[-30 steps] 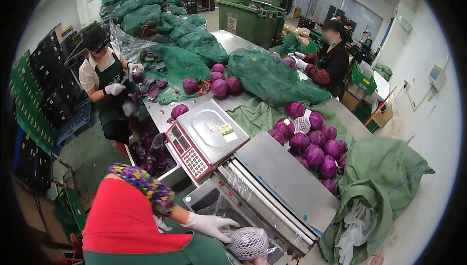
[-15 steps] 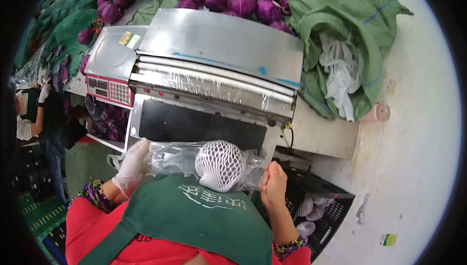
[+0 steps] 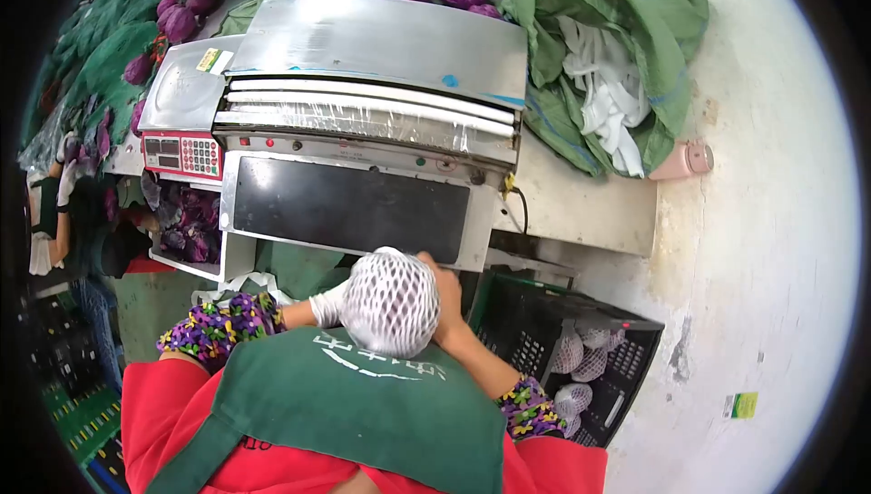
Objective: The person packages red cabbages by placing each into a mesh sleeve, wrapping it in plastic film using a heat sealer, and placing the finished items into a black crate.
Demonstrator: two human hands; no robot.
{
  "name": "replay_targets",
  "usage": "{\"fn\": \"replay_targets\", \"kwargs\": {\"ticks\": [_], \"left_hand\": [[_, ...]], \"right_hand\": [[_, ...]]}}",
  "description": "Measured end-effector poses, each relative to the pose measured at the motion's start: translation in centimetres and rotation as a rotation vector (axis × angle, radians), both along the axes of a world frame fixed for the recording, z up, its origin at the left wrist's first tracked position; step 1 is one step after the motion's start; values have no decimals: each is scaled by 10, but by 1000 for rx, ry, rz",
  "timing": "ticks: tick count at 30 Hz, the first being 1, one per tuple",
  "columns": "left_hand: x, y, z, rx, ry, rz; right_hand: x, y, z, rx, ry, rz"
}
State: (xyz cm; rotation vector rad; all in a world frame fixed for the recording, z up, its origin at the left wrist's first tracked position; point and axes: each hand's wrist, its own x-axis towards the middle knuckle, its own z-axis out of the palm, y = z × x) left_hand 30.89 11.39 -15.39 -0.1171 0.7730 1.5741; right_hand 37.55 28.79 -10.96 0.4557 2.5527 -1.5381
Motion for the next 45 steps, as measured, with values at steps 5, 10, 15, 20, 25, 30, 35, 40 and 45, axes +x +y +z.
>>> {"fn": "replay_targets", "kwargs": {"ticks": [5, 10, 15, 20, 25, 30, 35, 40, 45], "left_hand": [[-46, 7, 57, 314, -350, -3], [-57, -24, 109, -89, -83, 118], [-67, -72, 139, 166, 1301, 166], [-62, -83, 143, 37, 1187, -104], [-59, -72, 120, -192, 408, -179], [-5, 11, 133, 47, 438, -394], [44, 78, 142, 238, 406, -768], [57, 99, 106, 26, 493, -623], [48, 86, 102, -176, 497, -497]], "right_hand": [[-25, -10, 69, 468, 305, -88], [-31, -45, 56, 458, 423, -286], [-44, -93, 33, -702, 300, -178], [-43, -134, 46, -1458, -209, -208], [14, -123, 38, -977, 96, -533], [106, -77, 52, -586, 387, -414], [262, 6, 79, -859, 631, -1067], [412, 113, -12, -331, 318, -1498], [431, 153, -122, 75, -98, -1357]]}}
